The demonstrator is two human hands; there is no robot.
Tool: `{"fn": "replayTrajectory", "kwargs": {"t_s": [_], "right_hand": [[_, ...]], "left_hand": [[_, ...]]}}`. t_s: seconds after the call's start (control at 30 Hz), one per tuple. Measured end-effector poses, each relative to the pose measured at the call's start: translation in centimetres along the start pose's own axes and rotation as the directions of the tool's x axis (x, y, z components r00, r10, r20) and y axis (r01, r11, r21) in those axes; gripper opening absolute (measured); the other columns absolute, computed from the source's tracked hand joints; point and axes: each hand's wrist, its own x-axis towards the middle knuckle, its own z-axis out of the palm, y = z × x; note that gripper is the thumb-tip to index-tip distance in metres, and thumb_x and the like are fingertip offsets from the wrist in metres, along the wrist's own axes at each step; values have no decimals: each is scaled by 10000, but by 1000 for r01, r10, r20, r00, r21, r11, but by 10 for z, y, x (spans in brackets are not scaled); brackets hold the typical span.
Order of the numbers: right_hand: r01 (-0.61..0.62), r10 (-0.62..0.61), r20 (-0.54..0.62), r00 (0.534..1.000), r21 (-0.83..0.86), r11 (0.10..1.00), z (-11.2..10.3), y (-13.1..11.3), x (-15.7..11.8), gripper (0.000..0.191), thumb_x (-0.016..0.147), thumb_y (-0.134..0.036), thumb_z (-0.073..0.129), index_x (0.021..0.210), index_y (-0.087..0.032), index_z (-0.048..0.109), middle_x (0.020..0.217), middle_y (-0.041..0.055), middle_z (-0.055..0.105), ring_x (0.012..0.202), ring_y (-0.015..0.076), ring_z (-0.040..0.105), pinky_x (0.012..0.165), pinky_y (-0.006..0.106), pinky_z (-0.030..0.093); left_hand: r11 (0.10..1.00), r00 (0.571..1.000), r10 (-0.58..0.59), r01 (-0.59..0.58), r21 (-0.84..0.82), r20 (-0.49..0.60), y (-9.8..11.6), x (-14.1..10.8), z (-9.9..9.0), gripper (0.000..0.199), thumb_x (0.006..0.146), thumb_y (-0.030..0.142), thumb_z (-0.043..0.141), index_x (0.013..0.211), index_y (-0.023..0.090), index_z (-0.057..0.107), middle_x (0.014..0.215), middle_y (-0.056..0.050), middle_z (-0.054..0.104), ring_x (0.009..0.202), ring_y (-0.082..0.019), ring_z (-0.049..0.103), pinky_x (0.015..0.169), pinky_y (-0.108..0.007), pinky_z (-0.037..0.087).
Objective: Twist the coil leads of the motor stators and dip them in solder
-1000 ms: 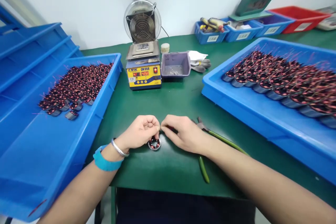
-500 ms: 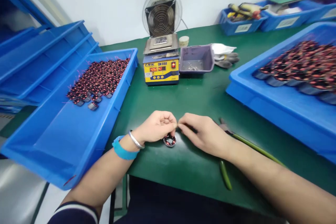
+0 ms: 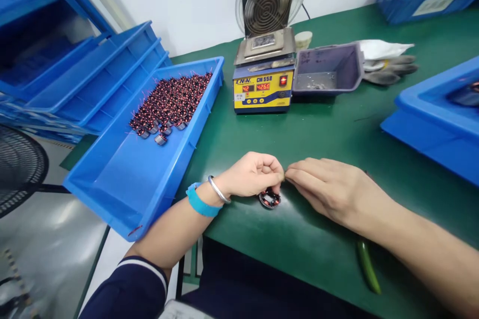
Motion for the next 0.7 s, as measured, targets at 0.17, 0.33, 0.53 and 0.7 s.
{"fn": "replayTrajectory", "kwargs": {"t_s": [0.17, 0.33, 0.53, 0.7], "right_hand": [[-61, 56, -39, 998, -134, 989, -11, 17, -4, 265, 976, -208, 400, 788, -196, 585, 711, 72, 639, 619, 175, 571, 549, 308, 387], [-377, 350, 141, 926, 337, 863, -9, 8, -4, 264, 864, -480, 638, 857, -217, 663, 759, 51, 701, 617, 191, 637, 574, 316, 491], [-346, 334, 94, 938, 307, 886, 20, -19, 3, 254, 781, -434, 697, 733, -216, 578, 689, 27, 655, 604, 178, 608, 572, 305, 460], [-345, 305, 169, 937, 328, 879, 17, -21, 5, 180, 816, -393, 657, 791, -221, 613, 765, 47, 694, 658, 202, 644, 633, 339, 504]], "left_hand": [[1000, 999, -14, 13, -20, -30, 0, 1, 3, 131, 762, 65, 585, 666, 139, 537, 511, 33, 599, 393, -24, 450, 423, -143, 335], [994, 984, 12, -32, -109, -176, -4, 4, 8, 173, 760, 162, 689, 677, 134, 539, 520, 28, 610, 364, -11, 420, 377, -135, 274], [971, 950, 97, -156, -182, -297, -6, 6, 14, 380, 669, 355, 836, 644, 148, 519, 518, 38, 599, 391, -19, 447, 422, -153, 347], [923, 785, 218, -359, -139, -580, 2, 9, 4, 279, 794, 267, 720, 653, 153, 508, 570, 34, 632, 362, -8, 399, 406, -164, 317]]}}
